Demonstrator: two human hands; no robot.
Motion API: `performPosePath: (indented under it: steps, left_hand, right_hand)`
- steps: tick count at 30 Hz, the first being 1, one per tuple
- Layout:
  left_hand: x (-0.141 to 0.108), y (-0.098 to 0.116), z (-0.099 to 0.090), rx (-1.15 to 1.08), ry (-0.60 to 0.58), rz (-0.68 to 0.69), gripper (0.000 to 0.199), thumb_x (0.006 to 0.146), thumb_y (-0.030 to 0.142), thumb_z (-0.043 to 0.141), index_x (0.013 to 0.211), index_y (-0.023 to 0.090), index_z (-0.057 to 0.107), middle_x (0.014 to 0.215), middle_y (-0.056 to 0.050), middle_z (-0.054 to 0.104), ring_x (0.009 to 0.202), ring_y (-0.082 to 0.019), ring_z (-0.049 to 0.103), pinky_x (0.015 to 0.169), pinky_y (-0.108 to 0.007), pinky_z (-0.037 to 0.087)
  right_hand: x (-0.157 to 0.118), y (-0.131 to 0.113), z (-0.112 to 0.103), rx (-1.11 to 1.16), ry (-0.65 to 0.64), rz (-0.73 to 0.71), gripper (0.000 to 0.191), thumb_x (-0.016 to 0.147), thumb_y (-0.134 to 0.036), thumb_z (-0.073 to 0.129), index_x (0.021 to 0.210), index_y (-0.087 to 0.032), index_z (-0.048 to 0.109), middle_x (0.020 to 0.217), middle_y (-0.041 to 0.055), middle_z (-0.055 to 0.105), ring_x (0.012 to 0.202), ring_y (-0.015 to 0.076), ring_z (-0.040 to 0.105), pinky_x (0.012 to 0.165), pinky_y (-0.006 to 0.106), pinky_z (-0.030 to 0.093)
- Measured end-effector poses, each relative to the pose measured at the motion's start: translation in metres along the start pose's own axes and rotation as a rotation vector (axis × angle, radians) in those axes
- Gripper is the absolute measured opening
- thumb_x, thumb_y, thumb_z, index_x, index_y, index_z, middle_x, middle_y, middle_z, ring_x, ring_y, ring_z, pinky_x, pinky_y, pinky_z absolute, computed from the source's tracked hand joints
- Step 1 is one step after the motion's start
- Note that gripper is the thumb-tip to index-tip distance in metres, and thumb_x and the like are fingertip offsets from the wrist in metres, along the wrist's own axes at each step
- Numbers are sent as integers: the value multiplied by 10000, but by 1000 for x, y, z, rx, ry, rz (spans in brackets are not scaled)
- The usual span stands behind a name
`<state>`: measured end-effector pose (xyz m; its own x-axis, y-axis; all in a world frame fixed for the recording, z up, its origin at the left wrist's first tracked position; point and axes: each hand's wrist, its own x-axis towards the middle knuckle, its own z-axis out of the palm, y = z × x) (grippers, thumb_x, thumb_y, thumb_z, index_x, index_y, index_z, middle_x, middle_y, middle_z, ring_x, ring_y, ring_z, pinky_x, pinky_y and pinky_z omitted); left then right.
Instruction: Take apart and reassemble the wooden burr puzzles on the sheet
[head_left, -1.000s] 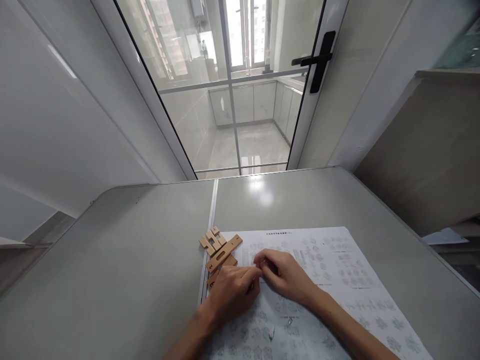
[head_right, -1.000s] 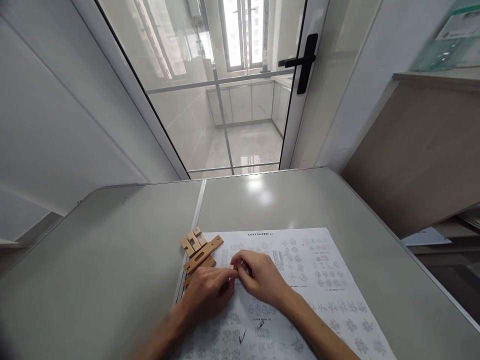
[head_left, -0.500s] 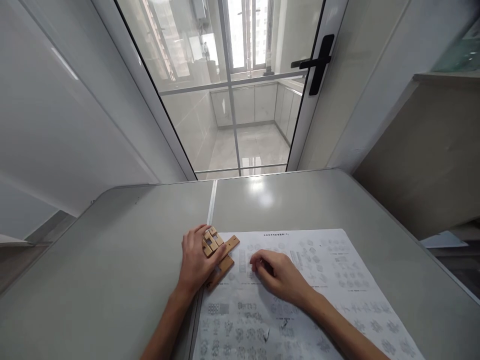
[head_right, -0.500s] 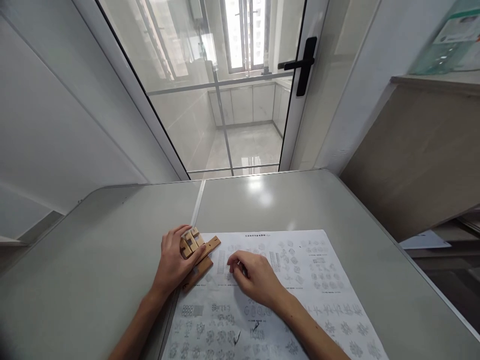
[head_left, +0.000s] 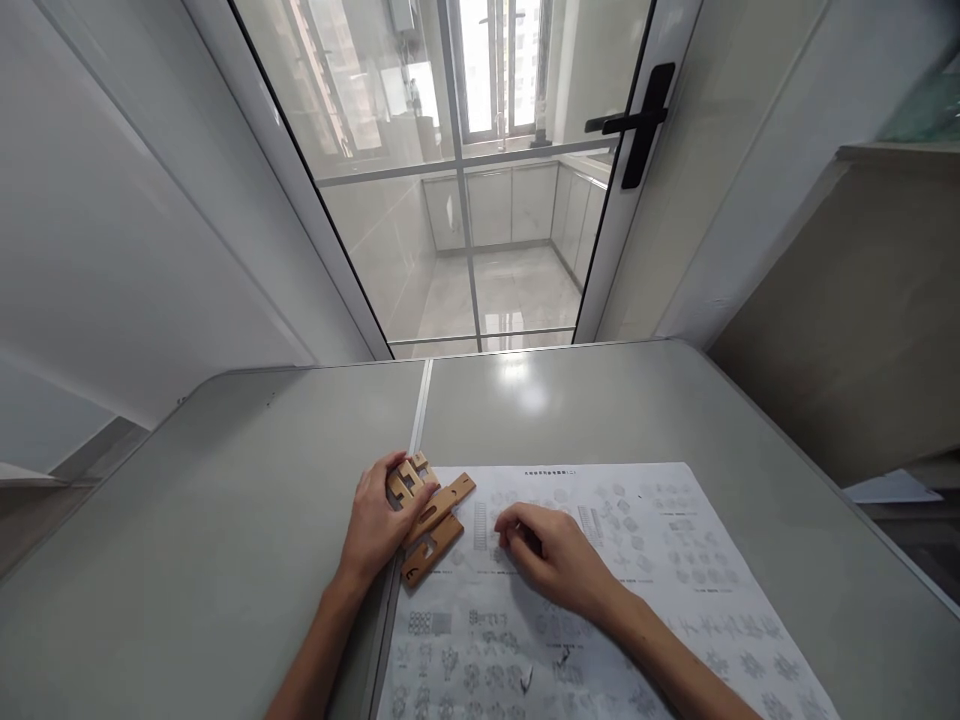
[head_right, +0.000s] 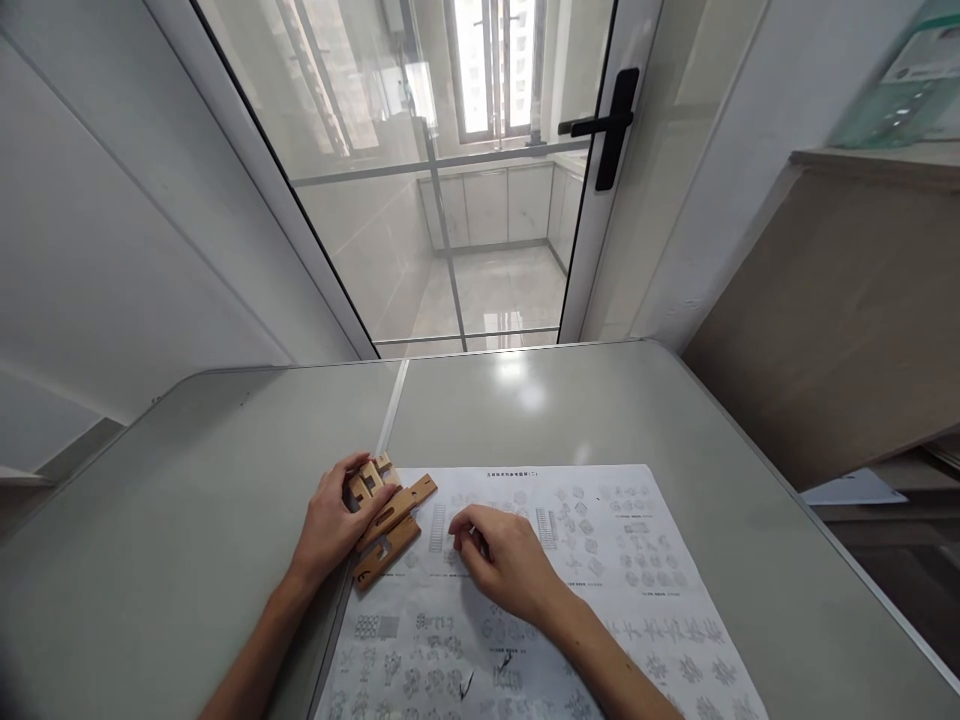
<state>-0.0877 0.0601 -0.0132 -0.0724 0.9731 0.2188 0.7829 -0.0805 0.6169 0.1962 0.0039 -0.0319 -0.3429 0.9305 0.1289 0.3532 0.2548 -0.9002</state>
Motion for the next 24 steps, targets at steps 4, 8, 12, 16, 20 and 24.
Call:
performPosePath:
  steps: [4, 8, 12, 16, 20, 24]
  left_hand:
    - [1, 2, 0, 19, 20, -4, 598, 873, 660, 736, 1299, 246, 666, 1266, -108, 729, 1208, -356, 680, 1094, -523, 537]
    - [1, 2, 1, 14, 6, 3, 584, 862, 619, 764, 1307, 257, 657, 1288, -98, 727, 1208, -351, 679, 1117, -525, 516]
    - [3, 0, 3, -9, -6, -24, 663, 779, 591, 857, 1322, 270, 655, 1309, -86, 721, 1213, -343, 679, 1116, -520, 515]
    - [5, -3, 5, -9, 3, -9, 657, 781, 575, 862, 1326, 271, 658, 1312, -87, 723, 1219, -334, 684, 1106, -508, 521]
    - [4, -3, 4, -20, 15, 12, 620, 811, 572, 839, 1323, 273, 654, 1298, -78, 732, 1199, -316, 699, 1096, -483, 532]
    - [2, 0, 2, 6, 31, 21, 598, 833, 577, 818, 1319, 272, 654, 1291, -79, 733, 1199, -316, 698, 1083, -479, 546]
  right_hand:
    - [1, -2, -1, -5, -1, 12, 232, 927, -75, 541, 988, -236, 697, 876, -11, 768, 715, 159, 646, 708, 284, 454]
    - [1, -4, -2, -18, 1, 17, 232, 919, -72, 544, 977, -239, 694, 866, -17, 763, 714, 158, 645, 710, 283, 453]
    - [1, -3, -1, -15, 1, 18, 235, 920, -73, 541, 988, -238, 694, 867, -13, 765, 727, 162, 653, 725, 286, 465]
    - [1, -2, 0, -24, 3, 13, 226, 922, -76, 544, 986, -230, 696, 870, -8, 764, 728, 160, 650, 726, 285, 462]
    - [1, -3, -1, -27, 3, 16, 225, 922, -81, 543, 985, -229, 698, 865, -5, 764, 705, 159, 633, 708, 285, 451]
    - [1, -4, -1, -32, -1, 15, 222, 925, -92, 538, 994, -233, 696, 859, 3, 763, 698, 165, 625, 705, 291, 449]
